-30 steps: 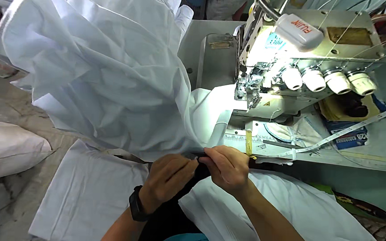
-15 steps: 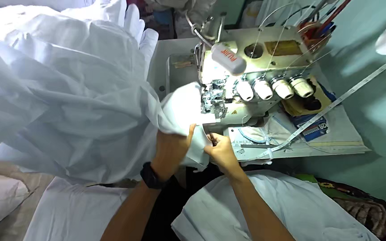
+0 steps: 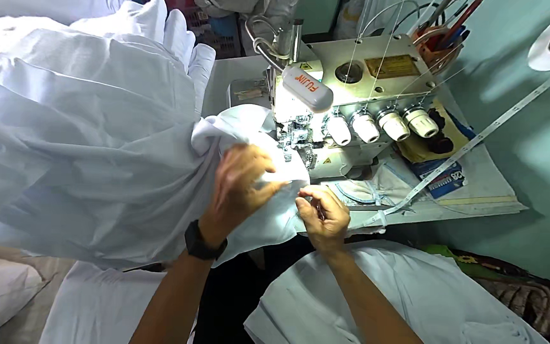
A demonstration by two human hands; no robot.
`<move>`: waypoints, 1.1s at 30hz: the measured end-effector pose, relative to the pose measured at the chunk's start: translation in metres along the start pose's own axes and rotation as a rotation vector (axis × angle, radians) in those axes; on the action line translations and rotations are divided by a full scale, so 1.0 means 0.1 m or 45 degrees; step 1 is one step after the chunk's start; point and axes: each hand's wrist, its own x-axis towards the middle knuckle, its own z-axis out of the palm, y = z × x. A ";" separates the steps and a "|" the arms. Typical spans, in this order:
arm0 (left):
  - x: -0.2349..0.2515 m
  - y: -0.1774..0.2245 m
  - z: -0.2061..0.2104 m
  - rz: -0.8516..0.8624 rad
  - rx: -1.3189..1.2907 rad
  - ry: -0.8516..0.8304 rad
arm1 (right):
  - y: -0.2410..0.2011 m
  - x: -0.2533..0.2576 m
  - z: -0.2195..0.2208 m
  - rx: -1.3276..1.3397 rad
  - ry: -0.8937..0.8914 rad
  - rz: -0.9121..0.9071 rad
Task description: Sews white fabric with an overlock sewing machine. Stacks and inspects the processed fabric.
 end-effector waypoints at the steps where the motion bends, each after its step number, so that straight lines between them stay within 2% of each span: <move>1: -0.05 0.00 0.04 0.053 0.003 -0.057 | 0.02 -0.01 0.04 -0.001 -0.010 0.064; 3: -0.16 -0.07 0.14 0.174 0.129 -0.113 | 0.05 -0.04 0.09 0.022 -0.054 0.245; 6: -0.31 -0.27 0.25 0.406 0.246 0.021 | 0.05 -0.17 0.10 0.118 -0.252 0.577; 8: -0.35 -0.32 0.28 0.453 0.269 0.091 | 0.04 -0.25 0.07 0.090 -0.399 0.655; 9: -0.36 -0.31 0.29 0.432 0.237 0.107 | 0.03 -0.31 0.05 0.052 -0.454 0.608; 11: -0.36 -0.19 0.23 0.321 0.063 0.106 | 0.01 -0.42 0.01 0.024 -0.488 0.331; 13: -0.26 -0.02 0.10 0.181 -0.154 0.069 | -0.05 -0.41 -0.03 0.065 -0.410 -0.028; 15: -0.07 0.08 -0.01 0.088 -0.248 0.004 | -0.12 -0.28 -0.09 0.020 -0.282 -0.192; 19: 0.28 -0.02 -0.02 -0.075 -0.216 -0.127 | 0.13 0.03 -0.12 -0.297 -0.073 -0.189; 21: 0.32 -0.08 -0.01 -0.182 -0.319 -0.220 | 0.31 0.11 -0.13 -0.343 -0.129 -0.169; 23: 0.31 -0.12 -0.02 -0.233 -0.380 -0.292 | 0.37 0.07 -0.17 -0.173 -0.292 -0.125; 26: 0.29 -0.16 -0.06 -0.231 -0.346 -0.384 | 0.19 -0.13 -0.25 0.131 -0.539 -0.062; 33: 0.28 -0.06 -0.10 -0.350 -0.291 -0.459 | 0.12 -0.59 -0.32 0.176 -0.522 0.026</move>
